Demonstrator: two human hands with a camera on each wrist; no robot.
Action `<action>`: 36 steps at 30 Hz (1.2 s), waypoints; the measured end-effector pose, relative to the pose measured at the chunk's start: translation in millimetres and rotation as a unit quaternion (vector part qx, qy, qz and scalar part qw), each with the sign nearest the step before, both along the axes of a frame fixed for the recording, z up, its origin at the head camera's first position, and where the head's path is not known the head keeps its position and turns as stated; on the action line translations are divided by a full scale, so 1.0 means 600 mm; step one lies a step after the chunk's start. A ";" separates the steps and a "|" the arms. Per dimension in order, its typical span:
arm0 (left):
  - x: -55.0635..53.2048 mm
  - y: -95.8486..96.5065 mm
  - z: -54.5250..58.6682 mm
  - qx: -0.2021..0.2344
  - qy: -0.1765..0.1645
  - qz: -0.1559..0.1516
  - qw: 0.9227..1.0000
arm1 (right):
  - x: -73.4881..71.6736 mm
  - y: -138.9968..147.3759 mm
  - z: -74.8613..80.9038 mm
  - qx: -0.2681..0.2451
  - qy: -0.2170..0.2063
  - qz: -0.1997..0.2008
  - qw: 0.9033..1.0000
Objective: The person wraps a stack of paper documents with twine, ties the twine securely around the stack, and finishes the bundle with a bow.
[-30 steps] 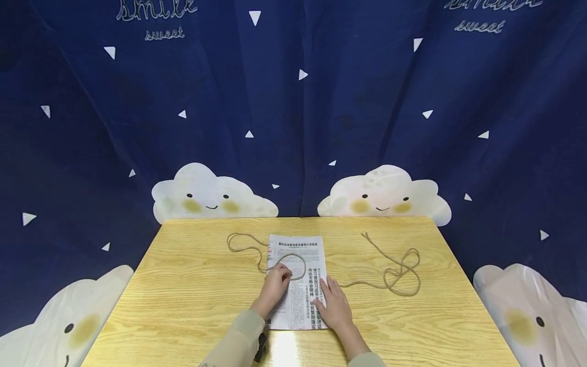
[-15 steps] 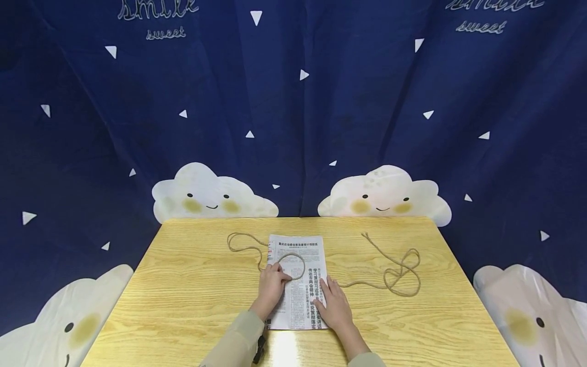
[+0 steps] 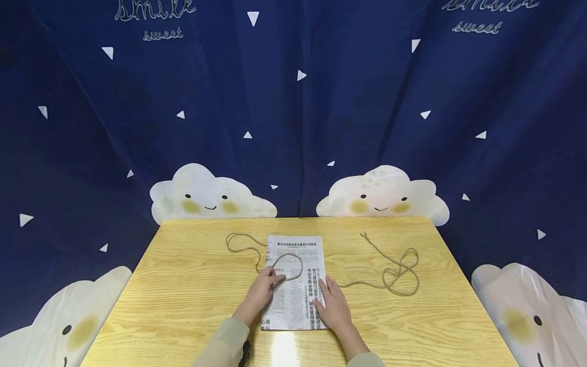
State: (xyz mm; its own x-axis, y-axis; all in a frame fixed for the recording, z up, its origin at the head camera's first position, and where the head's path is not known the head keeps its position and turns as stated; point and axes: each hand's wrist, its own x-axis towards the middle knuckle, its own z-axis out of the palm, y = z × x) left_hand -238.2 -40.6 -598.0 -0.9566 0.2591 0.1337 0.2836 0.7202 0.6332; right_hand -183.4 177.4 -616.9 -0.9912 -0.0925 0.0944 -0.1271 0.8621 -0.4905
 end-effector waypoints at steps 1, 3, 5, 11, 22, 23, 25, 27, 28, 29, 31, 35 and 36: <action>-0.002 -0.002 0.002 0.005 0.008 0.008 1.000 | 0.000 0.000 -0.001 -0.001 0.000 0.000 1.000; -0.006 -0.006 0.003 -0.034 0.058 0.014 0.998 | -0.001 0.000 -0.002 -0.001 0.000 0.000 1.000; -0.008 -0.008 0.002 -0.048 0.077 0.045 0.995 | -0.001 0.000 -0.003 -0.003 0.000 0.000 1.000; -0.003 -0.014 -0.006 -0.043 0.069 0.098 0.992 | -0.001 0.000 -0.002 -0.005 0.001 0.001 1.000; 0.016 -0.030 -0.014 -0.038 0.073 0.056 0.995 | -0.001 0.002 0.004 0.005 0.013 0.003 1.000; 0.019 -0.030 -0.014 -0.031 0.058 0.054 0.996 | -0.002 0.003 0.005 0.005 0.017 0.006 1.000; 0.024 -0.030 -0.014 -0.032 0.037 0.045 0.998 | -0.003 0.003 0.009 0.009 0.015 0.008 1.000; 0.029 -0.031 -0.013 -0.031 0.023 0.040 0.998 | -0.007 0.004 0.014 0.015 0.016 0.007 1.000; 0.031 -0.031 -0.012 -0.035 0.023 0.037 0.998 | -0.011 0.005 0.016 0.016 0.017 0.005 1.000; 0.032 -0.032 -0.012 -0.045 0.029 0.035 0.998 | -0.015 0.006 0.019 0.020 0.020 0.001 1.000; 0.034 -0.034 -0.011 -0.068 0.046 0.031 0.996 | -0.027 0.007 0.024 0.027 0.026 -0.008 0.999; 0.035 -0.037 -0.009 -0.098 0.059 0.025 0.993 | -0.057 0.010 0.033 0.039 0.056 -0.018 0.997; 0.035 -0.037 -0.008 -0.102 0.056 0.024 0.993 | -0.065 0.010 0.035 0.038 0.062 -0.016 0.997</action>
